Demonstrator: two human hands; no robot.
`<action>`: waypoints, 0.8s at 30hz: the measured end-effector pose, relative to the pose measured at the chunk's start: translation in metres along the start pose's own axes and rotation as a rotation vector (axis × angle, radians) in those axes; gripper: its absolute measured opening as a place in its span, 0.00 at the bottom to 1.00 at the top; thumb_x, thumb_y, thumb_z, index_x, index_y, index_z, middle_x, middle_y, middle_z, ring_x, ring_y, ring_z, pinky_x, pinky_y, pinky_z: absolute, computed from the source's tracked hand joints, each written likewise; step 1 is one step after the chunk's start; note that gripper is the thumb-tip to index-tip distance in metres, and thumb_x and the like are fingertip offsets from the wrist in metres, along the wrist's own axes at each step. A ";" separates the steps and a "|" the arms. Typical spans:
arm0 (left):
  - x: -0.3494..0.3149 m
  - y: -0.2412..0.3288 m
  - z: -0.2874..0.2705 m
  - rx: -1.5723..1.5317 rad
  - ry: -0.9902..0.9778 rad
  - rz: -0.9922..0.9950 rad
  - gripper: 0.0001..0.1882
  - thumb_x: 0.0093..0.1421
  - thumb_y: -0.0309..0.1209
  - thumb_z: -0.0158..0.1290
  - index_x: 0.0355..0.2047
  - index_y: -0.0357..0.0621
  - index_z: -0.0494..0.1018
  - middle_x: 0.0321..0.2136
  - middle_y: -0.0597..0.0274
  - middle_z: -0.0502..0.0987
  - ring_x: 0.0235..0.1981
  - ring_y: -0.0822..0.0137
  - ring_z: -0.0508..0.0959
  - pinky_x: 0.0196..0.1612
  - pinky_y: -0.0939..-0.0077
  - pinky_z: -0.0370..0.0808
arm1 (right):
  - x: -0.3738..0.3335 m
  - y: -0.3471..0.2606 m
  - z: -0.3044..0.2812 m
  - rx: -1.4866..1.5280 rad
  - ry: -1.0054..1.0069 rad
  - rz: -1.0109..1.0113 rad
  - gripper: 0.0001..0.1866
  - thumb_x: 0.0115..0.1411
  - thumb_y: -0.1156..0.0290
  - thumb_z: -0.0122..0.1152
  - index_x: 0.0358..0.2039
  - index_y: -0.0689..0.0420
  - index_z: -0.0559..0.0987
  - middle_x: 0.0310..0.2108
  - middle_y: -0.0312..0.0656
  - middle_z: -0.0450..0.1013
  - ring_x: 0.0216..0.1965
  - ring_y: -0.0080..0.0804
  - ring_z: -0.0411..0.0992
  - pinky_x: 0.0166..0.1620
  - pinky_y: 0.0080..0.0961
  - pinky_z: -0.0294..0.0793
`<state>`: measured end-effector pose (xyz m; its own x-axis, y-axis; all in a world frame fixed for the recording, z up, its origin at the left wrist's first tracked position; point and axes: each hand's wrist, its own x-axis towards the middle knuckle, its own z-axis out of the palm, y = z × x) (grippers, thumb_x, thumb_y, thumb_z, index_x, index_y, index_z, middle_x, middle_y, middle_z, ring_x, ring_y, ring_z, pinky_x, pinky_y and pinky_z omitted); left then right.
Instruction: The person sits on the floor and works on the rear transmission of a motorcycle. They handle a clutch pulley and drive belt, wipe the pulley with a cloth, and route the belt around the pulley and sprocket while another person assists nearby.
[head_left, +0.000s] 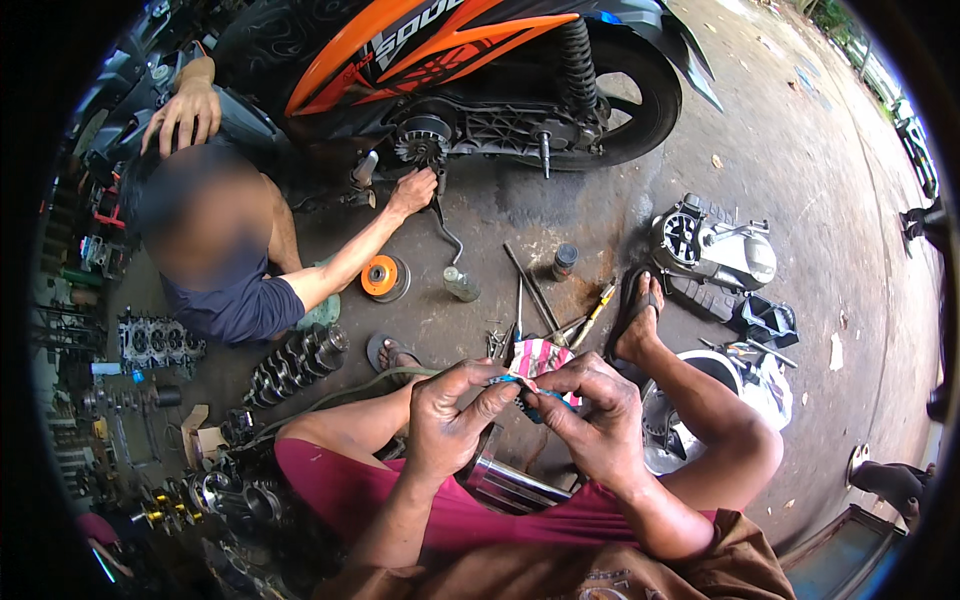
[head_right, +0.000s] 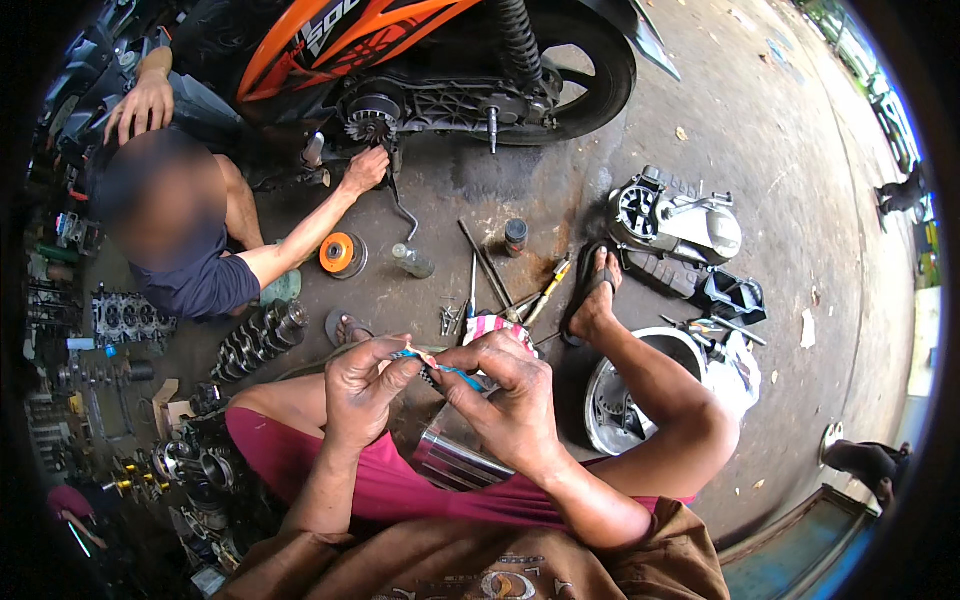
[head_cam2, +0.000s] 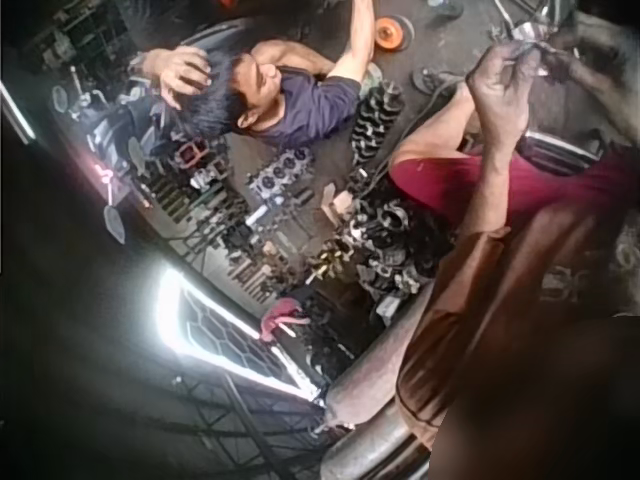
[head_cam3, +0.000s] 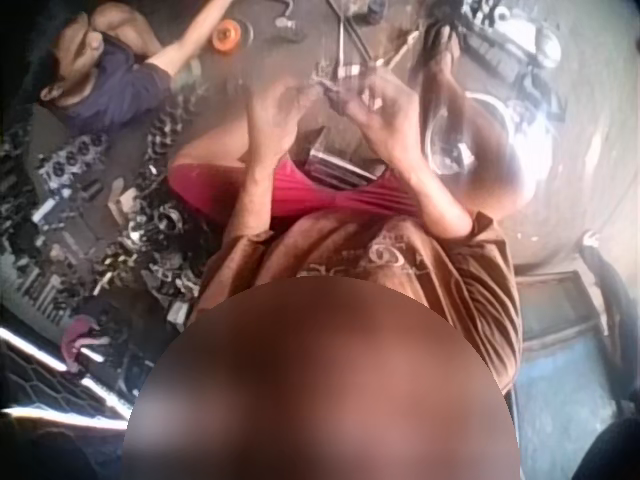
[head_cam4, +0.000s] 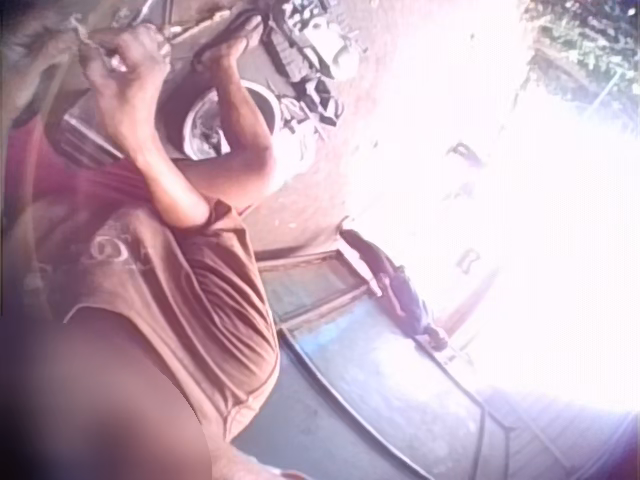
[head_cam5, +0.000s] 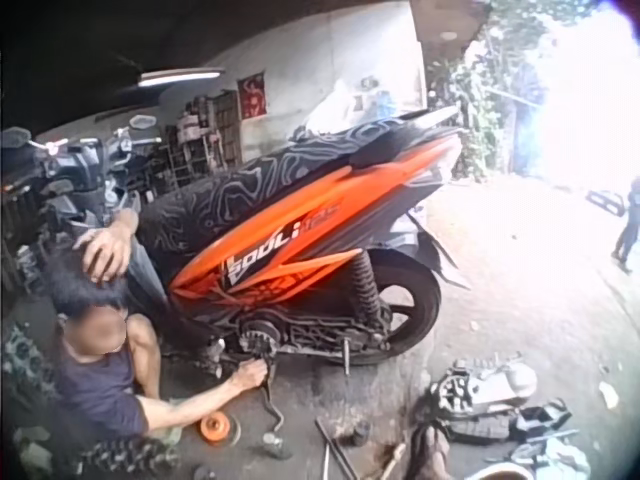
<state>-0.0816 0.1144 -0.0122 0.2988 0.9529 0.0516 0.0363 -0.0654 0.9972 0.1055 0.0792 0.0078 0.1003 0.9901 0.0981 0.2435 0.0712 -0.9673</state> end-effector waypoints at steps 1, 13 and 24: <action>-0.002 0.001 0.001 0.022 0.002 0.025 0.10 0.61 0.26 0.63 0.41 0.36 0.79 0.36 0.59 0.83 0.40 0.70 0.80 0.51 0.70 0.75 | -0.003 -0.003 -0.001 0.003 -0.006 -0.008 0.07 0.51 0.78 0.73 0.32 0.59 0.84 0.31 0.39 0.79 0.34 0.28 0.75 0.40 0.25 0.72; -0.025 0.013 0.018 -0.142 0.062 0.099 0.08 0.60 0.23 0.62 0.39 0.35 0.77 0.38 0.58 0.80 0.46 0.68 0.77 0.55 0.70 0.71 | -0.027 -0.021 0.006 0.143 0.100 -0.015 0.08 0.52 0.81 0.69 0.34 0.59 0.84 0.33 0.39 0.81 0.35 0.28 0.76 0.41 0.25 0.73; -0.037 0.033 0.022 -0.343 0.043 -0.119 0.02 0.64 0.21 0.59 0.35 0.38 0.76 0.30 0.70 0.77 0.33 0.83 0.73 0.38 0.86 0.70 | -0.037 -0.024 0.004 0.238 0.014 -0.002 0.15 0.54 0.82 0.65 0.43 0.59 0.84 0.41 0.40 0.81 0.41 0.28 0.73 0.48 0.25 0.73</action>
<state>-0.0702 0.0705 0.0180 0.2707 0.9601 -0.0708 -0.2561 0.1428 0.9560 0.0921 0.0415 0.0269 0.1136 0.9883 0.1021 0.0097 0.1016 -0.9948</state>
